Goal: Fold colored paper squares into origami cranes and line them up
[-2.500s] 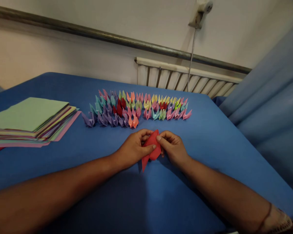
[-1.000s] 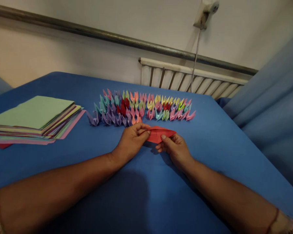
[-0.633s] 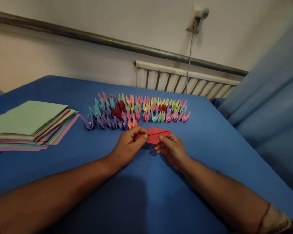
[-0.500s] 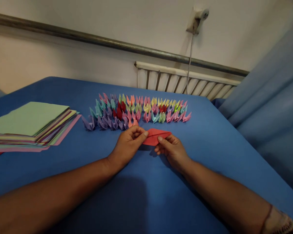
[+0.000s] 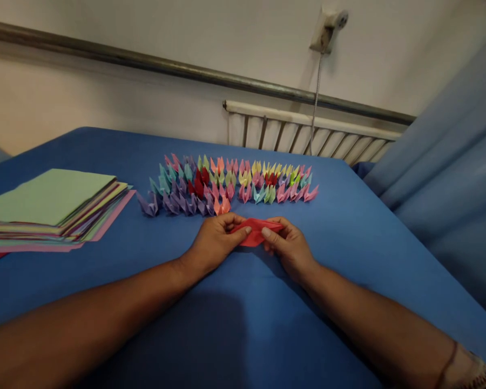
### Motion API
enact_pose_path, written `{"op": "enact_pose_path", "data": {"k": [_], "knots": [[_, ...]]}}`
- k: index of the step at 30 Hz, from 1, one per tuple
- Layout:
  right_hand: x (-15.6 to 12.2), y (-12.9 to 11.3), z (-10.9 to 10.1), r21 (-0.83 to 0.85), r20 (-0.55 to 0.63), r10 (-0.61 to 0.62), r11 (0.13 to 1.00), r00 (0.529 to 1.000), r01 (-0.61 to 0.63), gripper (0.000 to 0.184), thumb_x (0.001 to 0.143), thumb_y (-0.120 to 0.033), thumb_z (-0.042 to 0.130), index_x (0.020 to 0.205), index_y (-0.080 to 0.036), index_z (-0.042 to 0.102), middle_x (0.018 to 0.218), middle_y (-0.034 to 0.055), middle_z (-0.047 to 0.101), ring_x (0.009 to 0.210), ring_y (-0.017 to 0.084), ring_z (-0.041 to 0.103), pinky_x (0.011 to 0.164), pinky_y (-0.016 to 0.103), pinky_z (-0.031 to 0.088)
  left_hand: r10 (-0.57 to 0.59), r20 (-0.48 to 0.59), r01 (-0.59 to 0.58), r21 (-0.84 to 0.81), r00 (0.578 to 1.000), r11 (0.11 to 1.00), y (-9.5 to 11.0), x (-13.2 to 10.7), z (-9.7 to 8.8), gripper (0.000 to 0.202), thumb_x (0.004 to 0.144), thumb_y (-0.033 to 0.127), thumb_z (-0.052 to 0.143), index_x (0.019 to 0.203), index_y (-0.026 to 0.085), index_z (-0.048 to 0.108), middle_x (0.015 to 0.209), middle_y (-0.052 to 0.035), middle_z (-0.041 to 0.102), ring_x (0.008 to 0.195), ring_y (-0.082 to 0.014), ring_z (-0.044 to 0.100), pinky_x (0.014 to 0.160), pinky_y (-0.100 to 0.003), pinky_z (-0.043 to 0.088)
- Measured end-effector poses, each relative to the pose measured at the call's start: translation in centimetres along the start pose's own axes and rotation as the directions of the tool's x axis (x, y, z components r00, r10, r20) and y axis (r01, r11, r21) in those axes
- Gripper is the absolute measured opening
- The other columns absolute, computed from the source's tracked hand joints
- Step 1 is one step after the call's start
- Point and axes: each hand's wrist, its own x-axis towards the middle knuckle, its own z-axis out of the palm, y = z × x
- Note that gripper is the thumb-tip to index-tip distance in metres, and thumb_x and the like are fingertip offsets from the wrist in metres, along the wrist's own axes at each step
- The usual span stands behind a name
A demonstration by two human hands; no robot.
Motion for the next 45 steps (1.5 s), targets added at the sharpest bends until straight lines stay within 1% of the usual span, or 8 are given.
{"op": "enact_pose_path", "data": {"k": [6,12,24,29,32,34,38,45], "knots": [[0.5,0.0,-0.6,0.109,-0.124,0.022,0.994,0.992,-0.009,0.029,0.07,-0.039,0.078,0.076,-0.016,0.061,0.051,-0.006,0.057,0.043,0.005,0.047,0.043,0.016,0.037,0.006,0.007,-0.006,-0.028,1.0,1.0,0.2,-0.3,0.1,0.035,0.072,0.037,0.072,0.1,0.016,0.066,0.083,-0.002,0.07,0.066,-0.0127,0.062,0.062,-0.026,0.05],[0.6,-0.2,-0.7,0.179,-0.165,0.04,0.984,0.986,-0.01,0.031,0.067,-0.038,0.08,0.076,-0.017,0.06,0.053,-0.0058,0.057,0.044,0.006,0.048,0.046,0.017,0.041,-0.003,-0.012,0.002,-0.084,1.0,0.996,-0.2,-0.3,0.4,0.025,0.075,0.033,0.071,0.09,0.014,0.066,0.07,-0.0023,0.069,0.061,-0.0121,0.061,0.06,-0.024,0.049],[1.3,-0.4,-1.5,-0.095,-0.107,0.06,0.993,0.992,-0.071,0.033,0.068,-0.046,0.076,0.072,-0.017,0.059,0.047,-0.0058,0.055,0.04,0.007,0.047,0.042,0.019,0.039,-0.039,-0.113,0.026,-0.109,0.993,0.994,-0.7,0.9,-0.4,0.021,0.076,0.035,0.068,0.08,0.015,0.063,0.06,0.0004,0.064,0.053,-0.011,0.058,0.055,-0.023,0.047],[2.0,-0.9,-2.2,-0.347,-0.003,0.162,0.925,0.987,-0.153,0.033,0.064,-0.043,0.076,0.063,-0.018,0.056,0.048,-0.0061,0.054,0.038,0.007,0.047,0.037,0.018,0.037,0.263,-0.158,-0.212,0.284,0.952,0.935,-0.5,0.9,-0.9,0.026,0.078,0.032,0.065,0.1,0.018,0.061,0.094,-0.0047,0.067,0.084,-0.0187,0.064,0.078,-0.034,0.052],[1.6,-1.1,-2.0,-0.41,0.05,0.197,0.898,0.979,-0.159,0.029,0.067,-0.04,0.074,0.065,-0.018,0.056,0.049,-0.0062,0.054,0.039,0.006,0.047,0.037,0.017,0.034,0.589,0.001,-0.482,0.578,0.808,0.659,0.1,-0.1,-0.9,0.034,0.082,0.024,0.062,0.115,0.02,0.056,0.118,-0.0076,0.062,0.111,-0.0235,0.056,0.099,-0.043,0.043],[1.2,-1.2,-1.9,-0.442,0.112,0.231,0.883,0.967,-0.159,0.027,0.07,-0.039,0.072,0.067,-0.017,0.057,0.05,-0.0058,0.055,0.039,0.006,0.047,0.037,0.016,0.034,0.633,0.213,-0.616,0.583,0.745,0.53,0.5,-0.8,-0.8,0.026,0.087,0.02,0.055,0.113,0.02,0.057,0.115,-0.0073,0.062,0.11,-0.0221,0.056,0.099,-0.041,0.042],[0.9,-0.8,-2.1,-0.508,0.185,0.262,0.85,0.947,-0.136,0.021,0.074,-0.036,0.068,0.069,-0.018,0.059,0.05,-0.0055,0.055,0.04,0.008,0.048,0.039,0.018,0.035,0.423,0.495,-0.651,0.567,0.759,0.505,0.4,-1.3,-0.4,0.02,0.094,0.024,0.045,0.103,0.02,0.061,0.101,-0.0069,0.064,0.095,-0.0198,0.059,0.085,-0.034,0.046],[1.7,-0.5,-3.7,-0.804,0.141,-0.126,0.564,0.982,0.188,0.007,0.072,-0.022,0.072,0.076,-0.022,0.066,0.068,-0.002,0.062,0.059,0.011,0.051,0.057,0.024,0.038,0.277,0.547,-0.609,0.651,0.79,0.453,-0.9,0.1,-0.4,0.019,0.092,0.026,0.046,0.099,0.019,0.063,0.093,-0.0062,0.061,0.089,-0.0204,0.055,0.082,-0.035,0.043]]}}
